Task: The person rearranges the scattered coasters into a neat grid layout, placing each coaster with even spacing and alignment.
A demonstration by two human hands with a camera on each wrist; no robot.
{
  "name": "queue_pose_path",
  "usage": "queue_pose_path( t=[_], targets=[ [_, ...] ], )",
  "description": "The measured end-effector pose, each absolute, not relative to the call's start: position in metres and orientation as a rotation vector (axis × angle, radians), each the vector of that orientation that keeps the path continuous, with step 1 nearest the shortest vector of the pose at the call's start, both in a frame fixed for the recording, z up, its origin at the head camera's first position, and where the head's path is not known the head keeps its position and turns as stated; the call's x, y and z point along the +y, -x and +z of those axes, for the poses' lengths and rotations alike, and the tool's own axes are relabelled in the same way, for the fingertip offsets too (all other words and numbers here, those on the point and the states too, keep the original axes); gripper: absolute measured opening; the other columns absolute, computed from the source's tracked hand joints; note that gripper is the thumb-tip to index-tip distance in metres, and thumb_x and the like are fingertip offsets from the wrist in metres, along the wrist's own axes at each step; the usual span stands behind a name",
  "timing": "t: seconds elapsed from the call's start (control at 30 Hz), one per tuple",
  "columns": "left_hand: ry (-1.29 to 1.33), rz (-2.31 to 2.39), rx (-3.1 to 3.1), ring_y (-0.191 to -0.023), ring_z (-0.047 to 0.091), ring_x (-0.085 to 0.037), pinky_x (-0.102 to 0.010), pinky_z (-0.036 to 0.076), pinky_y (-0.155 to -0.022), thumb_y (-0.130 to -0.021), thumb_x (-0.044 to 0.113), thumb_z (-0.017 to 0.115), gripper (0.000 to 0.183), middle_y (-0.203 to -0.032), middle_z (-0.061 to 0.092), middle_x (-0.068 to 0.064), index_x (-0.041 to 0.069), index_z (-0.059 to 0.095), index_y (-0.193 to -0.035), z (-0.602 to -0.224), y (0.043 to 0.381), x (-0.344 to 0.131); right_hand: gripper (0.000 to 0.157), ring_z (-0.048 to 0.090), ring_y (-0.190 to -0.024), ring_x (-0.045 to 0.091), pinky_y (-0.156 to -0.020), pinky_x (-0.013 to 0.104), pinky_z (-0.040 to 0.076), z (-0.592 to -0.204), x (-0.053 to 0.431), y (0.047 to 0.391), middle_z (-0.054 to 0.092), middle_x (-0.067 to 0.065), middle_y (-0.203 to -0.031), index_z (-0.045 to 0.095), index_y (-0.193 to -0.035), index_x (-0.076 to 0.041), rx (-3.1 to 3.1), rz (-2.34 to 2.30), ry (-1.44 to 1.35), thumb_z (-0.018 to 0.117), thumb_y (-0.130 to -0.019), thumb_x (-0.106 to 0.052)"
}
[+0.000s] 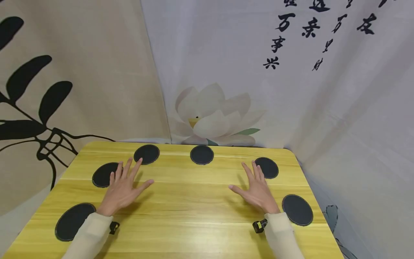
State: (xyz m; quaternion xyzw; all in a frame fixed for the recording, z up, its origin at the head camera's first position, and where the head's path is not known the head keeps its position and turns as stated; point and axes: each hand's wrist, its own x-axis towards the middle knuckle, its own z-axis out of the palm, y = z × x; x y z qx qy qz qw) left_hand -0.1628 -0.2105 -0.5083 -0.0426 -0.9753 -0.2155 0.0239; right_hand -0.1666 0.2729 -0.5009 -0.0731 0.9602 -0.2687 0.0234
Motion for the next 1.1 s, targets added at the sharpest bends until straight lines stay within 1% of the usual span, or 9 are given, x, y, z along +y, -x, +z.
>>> queue_pose_path(
  t=[0.13,0.23,0.4,0.63,0.7,0.83,0.9,1.03,1.1],
  targets=[
    [0.130,-0.734,-3.036,-0.157,-0.010,-0.049,-0.081,0.004,-0.118,-0.093,0.077,0.049,0.096,-0.173,-0.001,-0.018,0.033,0.005,-0.166,-0.507,0.166,-0.212,0.100,0.001,-0.156,0.054,-0.109,0.087,0.021,-0.499,0.263,0.170,-0.006,0.008,-0.174,0.010,-0.165,-0.038,2.906,-0.903,0.233,0.065,-0.088,-0.071],
    [0.131,-0.808,-3.045,-0.157,-0.012,-0.050,-0.082,0.004,-0.117,-0.095,0.075,0.049,0.094,-0.173,-0.002,-0.019,0.032,0.004,-0.167,-0.507,0.168,-0.214,0.101,0.002,-0.156,0.053,-0.108,0.086,0.025,-0.499,0.254,0.173,-0.004,0.007,-0.174,0.008,-0.164,-0.042,2.865,-0.949,0.242,0.066,-0.087,-0.072],
    [0.133,-0.892,-3.061,-0.156,-0.011,-0.052,-0.082,0.004,-0.117,-0.098,0.073,0.045,0.092,-0.173,-0.004,-0.019,0.033,-0.001,-0.166,-0.506,0.172,-0.218,0.102,0.005,-0.158,0.046,-0.110,0.082,0.029,-0.494,0.238,0.177,-0.002,0.006,-0.174,0.008,-0.164,-0.043,2.814,-1.007,0.266,0.066,-0.086,-0.073],
    [0.128,-1.024,-3.084,-0.155,-0.009,-0.055,-0.088,0.009,-0.110,-0.100,0.073,0.040,0.089,-0.172,-0.005,-0.022,0.034,-0.006,-0.165,-0.499,0.182,-0.226,0.103,0.007,-0.159,0.044,-0.115,0.080,0.025,-0.485,0.212,0.190,0.004,0.005,-0.174,0.009,-0.164,-0.043,2.756,-1.048,0.294,0.067,-0.084,-0.074],
    [0.121,-1.073,-3.084,-0.154,-0.008,-0.056,-0.089,0.010,-0.108,-0.100,0.072,0.039,0.088,-0.172,-0.005,-0.022,0.033,-0.006,-0.165,-0.497,0.186,-0.229,0.103,0.009,-0.159,0.041,-0.117,0.078,0.025,-0.483,0.204,0.195,0.006,0.003,-0.174,0.010,-0.164,-0.042,2.727,-1.078,0.299,0.068,-0.084,-0.072],
    [0.106,-1.140,-3.071,-0.154,-0.005,-0.057,-0.087,0.009,-0.111,-0.101,0.071,0.037,0.089,-0.171,-0.002,-0.025,0.027,-0.004,-0.166,-0.495,0.192,-0.235,0.103,0.013,-0.160,0.035,-0.122,0.071,0.025,-0.479,0.189,0.203,0.010,-0.001,-0.173,0.012,-0.164,-0.041,2.663,-1.155,0.296,0.071,-0.084,-0.069],
    [0.099,-1.160,-3.064,-0.154,-0.003,-0.057,-0.085,0.010,-0.112,-0.101,0.071,0.036,0.089,-0.171,0.001,-0.026,0.024,-0.002,-0.166,-0.493,0.195,-0.237,0.102,0.017,-0.159,0.035,-0.122,0.069,0.026,-0.477,0.182,0.206,0.012,-0.001,-0.173,0.013,-0.163,-0.041,2.643,-1.178,0.288,0.072,-0.084,-0.068],
    [0.095,-1.228,-3.057,-0.154,-0.001,-0.057,-0.084,0.010,-0.113,-0.102,0.072,0.036,0.089,-0.171,0.002,-0.025,0.022,-0.001,-0.167,-0.493,0.201,-0.239,0.099,0.028,-0.154,0.043,-0.120,0.067,0.033,-0.477,0.175,0.211,0.015,0.002,-0.172,0.016,-0.163,-0.042,2.599,-1.227,0.281,0.074,-0.085,-0.065],
    [0.097,-1.278,-3.060,-0.154,0.000,-0.057,-0.084,0.011,-0.113,-0.101,0.072,0.035,0.089,-0.171,0.002,-0.026,0.023,-0.001,-0.167,-0.493,0.203,-0.241,0.098,0.030,-0.153,0.045,-0.118,0.067,0.035,-0.477,0.172,0.212,0.016,0.001,-0.172,0.017,-0.162,-0.042,2.565,-1.257,0.287,0.075,-0.085,-0.063]
  ],
)
